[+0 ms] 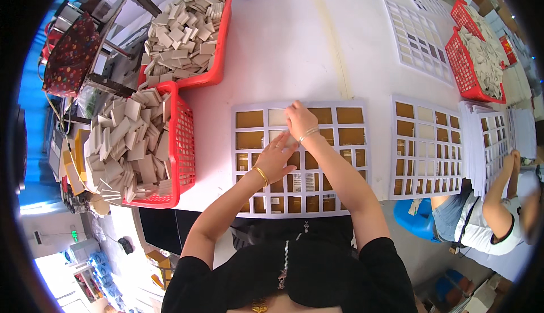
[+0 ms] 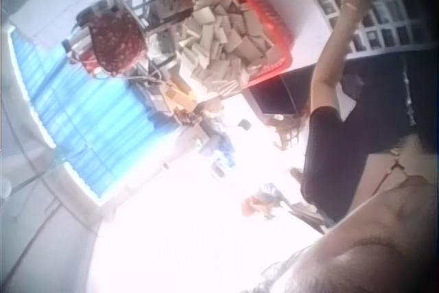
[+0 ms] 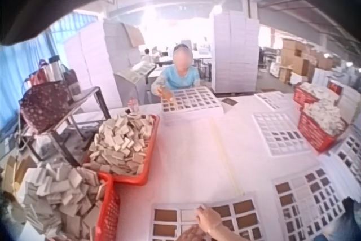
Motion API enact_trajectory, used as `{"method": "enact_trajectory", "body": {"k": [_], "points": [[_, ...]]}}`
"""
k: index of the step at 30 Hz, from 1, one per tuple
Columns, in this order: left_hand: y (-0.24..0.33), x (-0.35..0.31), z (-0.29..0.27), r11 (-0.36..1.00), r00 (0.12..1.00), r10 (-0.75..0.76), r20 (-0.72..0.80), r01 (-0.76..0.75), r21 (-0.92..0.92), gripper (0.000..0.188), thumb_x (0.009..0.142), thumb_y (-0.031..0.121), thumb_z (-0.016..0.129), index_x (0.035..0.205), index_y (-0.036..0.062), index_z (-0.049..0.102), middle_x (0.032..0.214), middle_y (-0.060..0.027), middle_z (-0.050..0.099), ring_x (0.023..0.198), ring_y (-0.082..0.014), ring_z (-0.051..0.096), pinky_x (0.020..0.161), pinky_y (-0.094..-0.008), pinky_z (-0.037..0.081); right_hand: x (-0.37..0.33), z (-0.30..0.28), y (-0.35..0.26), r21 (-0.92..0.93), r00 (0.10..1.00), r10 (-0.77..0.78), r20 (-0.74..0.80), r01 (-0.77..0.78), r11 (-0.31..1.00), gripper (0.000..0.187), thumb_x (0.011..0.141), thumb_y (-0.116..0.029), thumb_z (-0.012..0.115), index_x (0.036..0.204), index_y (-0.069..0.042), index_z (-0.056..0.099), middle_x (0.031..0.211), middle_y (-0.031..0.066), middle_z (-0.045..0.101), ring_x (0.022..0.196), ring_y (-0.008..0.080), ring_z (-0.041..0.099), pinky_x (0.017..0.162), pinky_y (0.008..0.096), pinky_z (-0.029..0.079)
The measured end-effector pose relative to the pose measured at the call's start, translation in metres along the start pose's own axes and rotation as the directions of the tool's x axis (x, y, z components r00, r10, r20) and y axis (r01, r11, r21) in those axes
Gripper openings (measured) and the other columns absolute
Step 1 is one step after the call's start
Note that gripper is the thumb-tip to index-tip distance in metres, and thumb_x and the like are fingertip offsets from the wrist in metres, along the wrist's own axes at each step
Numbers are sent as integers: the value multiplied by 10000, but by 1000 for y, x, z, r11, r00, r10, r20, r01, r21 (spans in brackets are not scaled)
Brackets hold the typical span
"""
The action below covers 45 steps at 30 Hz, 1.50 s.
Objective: The person places small, rectangular beige blocks into the compartments of a white grid tray. They pick up blocks from a red basket and insert them one by one into the empty slots of the tray, filling the grid systematically.
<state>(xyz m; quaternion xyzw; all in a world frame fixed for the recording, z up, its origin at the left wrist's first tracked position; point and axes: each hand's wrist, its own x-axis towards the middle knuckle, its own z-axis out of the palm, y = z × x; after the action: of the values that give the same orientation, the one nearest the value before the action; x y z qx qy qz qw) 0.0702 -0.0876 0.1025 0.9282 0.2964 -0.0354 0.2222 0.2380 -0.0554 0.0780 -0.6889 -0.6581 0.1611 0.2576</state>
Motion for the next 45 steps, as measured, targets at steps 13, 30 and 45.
{"method": "enact_trajectory", "body": {"k": [13, 30, 45], "points": [[-122, 76, -159, 940, 576, -300, -760, 41, -340, 123, 835, 67, 570, 936, 89, 636, 778, -138, 651, 670, -298, 631, 596, -380, 489, -18, -7, -28, -418, 979, -51, 196, 130, 899, 358, 752, -67, 603, 1110, -67, 581, 1081, 67, 561, 1005, 243, 556, 819, 378, 467], [-303, 83, -217, 512, 750, -549, -369, 651, 561, 209, 862, 268, 599, 1058, 228, 658, 1274, -74, 520, 1184, -297, 499, 901, -445, 468, -24, 0, -25, -397, 986, -86, 143, 137, 908, 352, 752, -75, 579, 1102, -45, 582, 1033, 63, 542, 943, 233, 538, 777, 365, 461], [-280, 47, -266, 517, 438, -747, -500, -92, -851, 297, 918, 181, 593, 1213, 189, 566, 1062, -15, 628, 877, -164, 625, 649, -316, 549, -23, 2, -25, -369, 991, -93, 96, 122, 921, 306, 771, -72, 569, 1076, -48, 585, 1041, 64, 545, 966, 240, 533, 796, 373, 464]]}}
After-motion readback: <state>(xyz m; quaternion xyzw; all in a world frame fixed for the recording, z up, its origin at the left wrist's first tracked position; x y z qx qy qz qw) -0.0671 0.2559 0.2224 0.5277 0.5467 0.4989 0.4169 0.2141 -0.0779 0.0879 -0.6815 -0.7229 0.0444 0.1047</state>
